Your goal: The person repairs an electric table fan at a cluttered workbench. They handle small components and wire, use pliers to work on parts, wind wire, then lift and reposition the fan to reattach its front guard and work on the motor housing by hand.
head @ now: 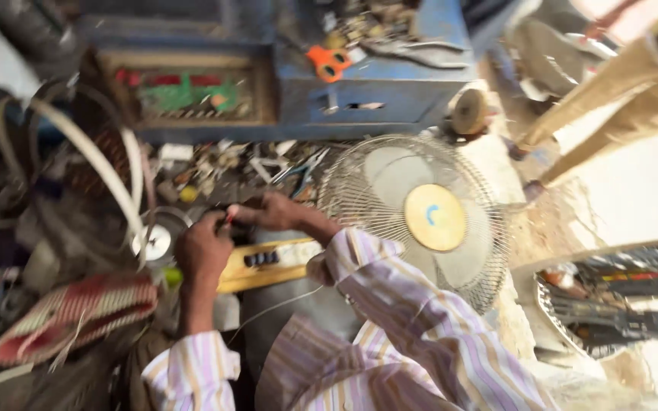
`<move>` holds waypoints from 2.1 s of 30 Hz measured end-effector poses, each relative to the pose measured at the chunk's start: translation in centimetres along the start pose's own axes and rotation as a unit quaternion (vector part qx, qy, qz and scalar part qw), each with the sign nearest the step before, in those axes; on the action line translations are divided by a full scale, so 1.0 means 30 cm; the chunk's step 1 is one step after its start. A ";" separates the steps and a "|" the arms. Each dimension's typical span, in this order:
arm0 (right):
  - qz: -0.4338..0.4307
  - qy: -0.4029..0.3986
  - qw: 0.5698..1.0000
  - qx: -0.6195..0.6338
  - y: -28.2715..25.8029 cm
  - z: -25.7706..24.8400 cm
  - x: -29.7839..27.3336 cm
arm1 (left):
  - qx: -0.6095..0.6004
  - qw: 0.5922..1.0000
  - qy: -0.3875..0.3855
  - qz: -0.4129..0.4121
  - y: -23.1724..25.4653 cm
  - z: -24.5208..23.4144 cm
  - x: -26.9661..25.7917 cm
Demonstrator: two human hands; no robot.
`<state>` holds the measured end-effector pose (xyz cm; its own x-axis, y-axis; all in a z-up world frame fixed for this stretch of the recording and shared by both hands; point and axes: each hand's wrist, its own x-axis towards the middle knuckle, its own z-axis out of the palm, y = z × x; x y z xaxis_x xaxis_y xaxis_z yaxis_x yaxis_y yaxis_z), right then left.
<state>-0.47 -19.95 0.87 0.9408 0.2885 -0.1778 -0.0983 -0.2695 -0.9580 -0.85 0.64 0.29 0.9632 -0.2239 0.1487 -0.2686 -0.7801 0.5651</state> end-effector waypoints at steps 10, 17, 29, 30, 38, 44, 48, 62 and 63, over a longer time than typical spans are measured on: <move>0.133 0.085 0.987 0.011 -0.004 0.073 0.162 | 0.025 0.995 -0.095 0.014 -0.036 0.001 0.036; 0.013 0.078 0.995 -0.064 -0.001 0.066 0.010 | 0.025 0.997 -0.040 -0.068 -0.138 0.076 0.041; 0.140 0.015 0.983 0.121 -0.052 0.054 0.102 | -0.087 0.982 -0.165 0.040 -0.275 0.153 0.074; 0.085 0.023 0.996 0.024 -0.035 0.066 0.124 | -0.064 0.984 -0.164 0.010 -0.256 0.116 0.069; -0.004 0.082 0.995 -0.058 -0.070 0.106 -0.066 | -0.099 0.983 -0.083 -0.130 -0.258 0.162 0.051; 0.082 0.035 0.974 0.210 -0.112 0.082 0.017 | -0.080 0.989 -0.101 -0.072 -0.307 0.160 0.062; 0.076 0.050 0.995 -0.042 -0.009 0.081 0.191 | -0.145 0.975 -0.159 -0.048 -0.212 0.110 0.069; 0.117 0.113 0.987 0.001 -0.200 0.118 -0.111 | -0.117 0.984 -0.097 -0.090 -0.258 0.157 0.075; 0.126 0.134 0.982 0.033 -0.187 0.122 -0.076 | -0.104 0.989 -0.101 -0.036 -0.285 0.173 0.081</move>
<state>-3.25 -15.74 5.81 0.9347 -0.0335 -0.3539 -0.3514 -0.2386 -0.9053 3.74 3.72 -8.39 0.9523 -0.3009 -0.0507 -0.1718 -0.6662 0.7258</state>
